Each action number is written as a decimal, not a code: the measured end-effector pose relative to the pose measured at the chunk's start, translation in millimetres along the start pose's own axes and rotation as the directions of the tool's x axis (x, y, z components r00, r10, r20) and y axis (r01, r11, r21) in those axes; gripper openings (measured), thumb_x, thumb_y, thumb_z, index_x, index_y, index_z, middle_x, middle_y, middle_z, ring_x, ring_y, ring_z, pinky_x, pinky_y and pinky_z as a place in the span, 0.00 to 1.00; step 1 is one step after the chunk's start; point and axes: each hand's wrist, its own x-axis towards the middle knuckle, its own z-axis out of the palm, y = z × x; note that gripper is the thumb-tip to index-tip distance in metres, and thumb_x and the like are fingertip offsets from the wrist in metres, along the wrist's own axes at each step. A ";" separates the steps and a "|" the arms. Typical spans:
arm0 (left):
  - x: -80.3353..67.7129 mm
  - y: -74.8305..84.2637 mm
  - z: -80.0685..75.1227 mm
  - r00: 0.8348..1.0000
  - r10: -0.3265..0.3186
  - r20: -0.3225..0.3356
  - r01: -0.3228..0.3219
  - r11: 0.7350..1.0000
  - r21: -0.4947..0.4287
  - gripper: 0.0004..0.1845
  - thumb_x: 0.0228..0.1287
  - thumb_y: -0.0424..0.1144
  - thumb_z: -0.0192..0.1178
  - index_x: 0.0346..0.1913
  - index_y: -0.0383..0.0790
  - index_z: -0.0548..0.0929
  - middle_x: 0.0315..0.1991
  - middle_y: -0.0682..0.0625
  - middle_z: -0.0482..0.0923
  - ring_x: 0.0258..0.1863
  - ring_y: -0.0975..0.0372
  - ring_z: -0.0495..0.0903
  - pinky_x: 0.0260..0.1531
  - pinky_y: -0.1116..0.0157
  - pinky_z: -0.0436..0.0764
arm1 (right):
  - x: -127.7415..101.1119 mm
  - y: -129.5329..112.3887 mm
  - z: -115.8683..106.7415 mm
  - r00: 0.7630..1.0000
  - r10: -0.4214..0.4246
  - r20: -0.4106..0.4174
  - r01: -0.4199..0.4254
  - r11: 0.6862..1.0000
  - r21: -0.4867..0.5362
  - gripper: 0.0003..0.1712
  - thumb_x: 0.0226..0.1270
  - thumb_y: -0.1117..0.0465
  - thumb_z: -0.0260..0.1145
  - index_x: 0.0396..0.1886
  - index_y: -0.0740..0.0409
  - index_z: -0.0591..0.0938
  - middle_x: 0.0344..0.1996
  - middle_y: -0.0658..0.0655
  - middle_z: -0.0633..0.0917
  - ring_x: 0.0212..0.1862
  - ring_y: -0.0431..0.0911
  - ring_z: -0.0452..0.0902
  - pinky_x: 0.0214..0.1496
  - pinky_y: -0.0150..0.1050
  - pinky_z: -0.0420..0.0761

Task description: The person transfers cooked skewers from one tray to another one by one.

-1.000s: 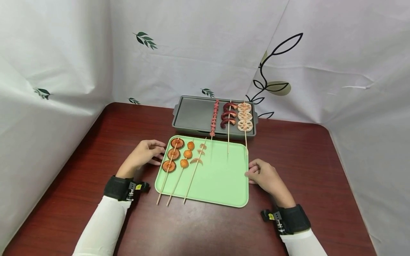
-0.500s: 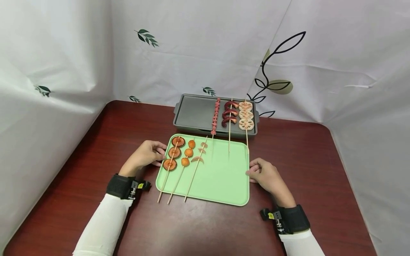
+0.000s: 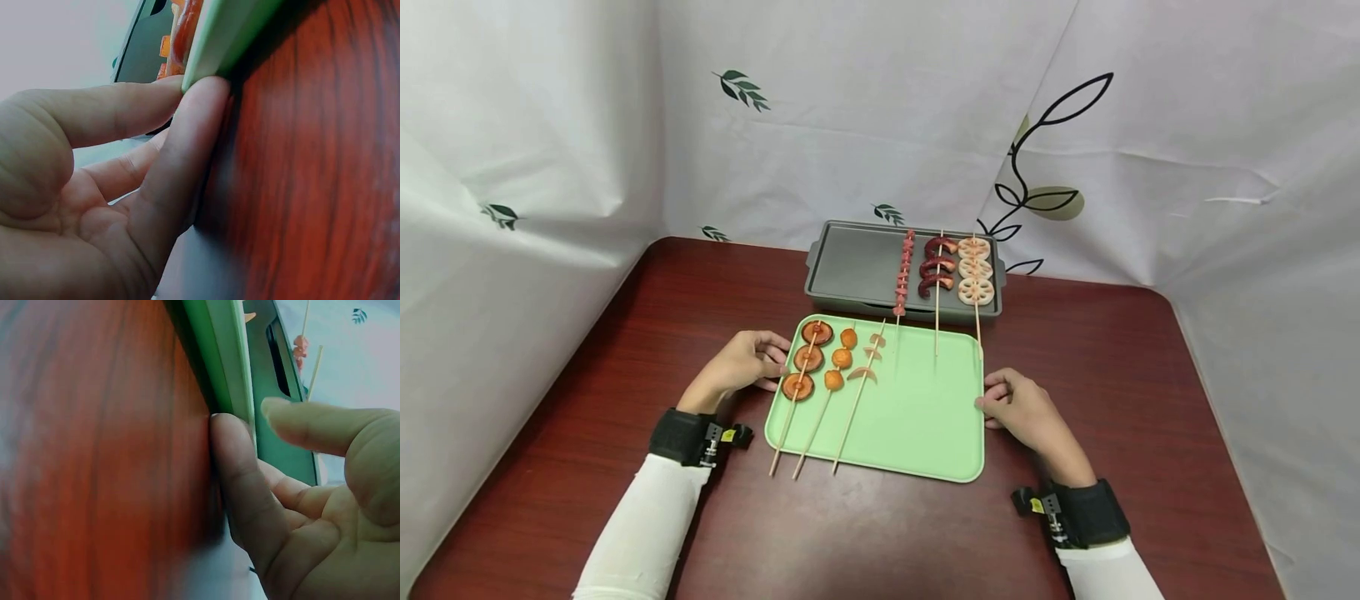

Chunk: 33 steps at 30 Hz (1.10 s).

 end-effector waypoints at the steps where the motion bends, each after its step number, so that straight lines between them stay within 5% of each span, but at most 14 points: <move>1: 0.2 -0.4 0.0 1.000 0.003 0.002 -0.003 1.000 -0.002 0.22 0.65 0.23 0.65 0.61 0.26 0.77 0.39 0.40 0.78 0.29 0.58 0.84 0.29 0.61 0.91 | -0.9 -0.7 -0.8 1.000 -0.010 -0.010 0.010 1.000 -0.022 0.31 0.74 0.57 0.69 0.66 0.71 0.70 0.45 0.65 0.82 0.40 0.46 0.85 0.39 0.36 0.89; 6: 1.7 -1.4 0.4 1.000 0.011 0.007 -0.011 1.000 -0.003 0.22 0.65 0.23 0.65 0.61 0.26 0.77 0.39 0.40 0.79 0.30 0.58 0.84 0.29 0.61 0.91 | -6.3 -9.4 -6.4 0.988 -0.087 -0.124 0.062 0.979 -0.194 0.38 0.75 0.49 0.68 0.72 0.67 0.65 0.54 0.67 0.81 0.50 0.55 0.85 0.42 0.37 0.86; 11: 1.7 -0.3 1.8 1.000 0.002 0.006 -0.002 1.000 0.002 0.21 0.65 0.23 0.66 0.60 0.27 0.78 0.39 0.40 0.78 0.29 0.58 0.84 0.29 0.62 0.90 | -13.7 -25.1 -15.6 0.958 -0.181 -0.221 0.127 0.963 -0.238 0.43 0.73 0.50 0.69 0.76 0.68 0.62 0.60 0.71 0.79 0.59 0.63 0.80 0.53 0.52 0.86; 14: 1.6 0.3 2.5 1.000 -0.001 0.003 0.001 1.000 0.000 0.21 0.64 0.23 0.66 0.60 0.27 0.78 0.39 0.41 0.78 0.29 0.58 0.83 0.29 0.62 0.90 | -17.1 -36.2 -19.4 0.924 -0.259 -0.280 0.193 0.951 -0.243 0.41 0.72 0.54 0.71 0.75 0.67 0.64 0.60 0.71 0.79 0.59 0.61 0.79 0.57 0.37 0.85; 18: 0.9 0.6 2.6 1.000 -0.003 0.007 0.003 1.000 -0.002 0.21 0.65 0.23 0.65 0.60 0.27 0.78 0.39 0.40 0.78 0.29 0.58 0.84 0.29 0.62 0.90 | -19.8 -51.5 -19.1 0.849 -0.383 -0.364 0.297 0.915 -0.272 0.35 0.69 0.61 0.73 0.71 0.64 0.71 0.57 0.65 0.82 0.56 0.46 0.80 0.51 0.13 0.75; 22: 0.2 -0.1 2.1 1.000 -0.007 0.013 0.008 1.000 -0.003 0.21 0.65 0.23 0.65 0.61 0.27 0.77 0.39 0.40 0.78 0.29 0.57 0.84 0.29 0.61 0.90 | -17.9 -68.6 -14.4 0.794 -0.480 -0.374 0.398 0.875 -0.278 0.29 0.68 0.66 0.73 0.67 0.62 0.77 0.53 0.60 0.85 0.51 0.31 0.79 0.50 0.14 0.77; 26: 0.1 -0.1 1.1 1.000 -0.009 0.001 0.009 1.000 -0.005 0.21 0.65 0.23 0.64 0.61 0.27 0.77 0.39 0.40 0.78 0.29 0.57 0.84 0.29 0.61 0.90 | -10.1 -87.6 -8.0 0.812 -0.493 -0.311 0.425 0.866 -0.263 0.24 0.72 0.64 0.70 0.66 0.60 0.79 0.51 0.59 0.87 0.49 0.31 0.81 0.49 0.15 0.79; 33: 2.5 -0.1 -0.2 1.000 -0.008 -0.004 0.008 1.000 -0.005 0.21 0.65 0.22 0.64 0.61 0.27 0.77 0.38 0.41 0.78 0.30 0.58 0.84 0.29 0.61 0.90 | 10.0 -114.5 -3.8 0.901 -0.385 -0.200 0.327 0.906 -0.269 0.19 0.75 0.57 0.68 0.61 0.58 0.83 0.48 0.56 0.90 0.47 0.44 0.86 0.43 0.25 0.82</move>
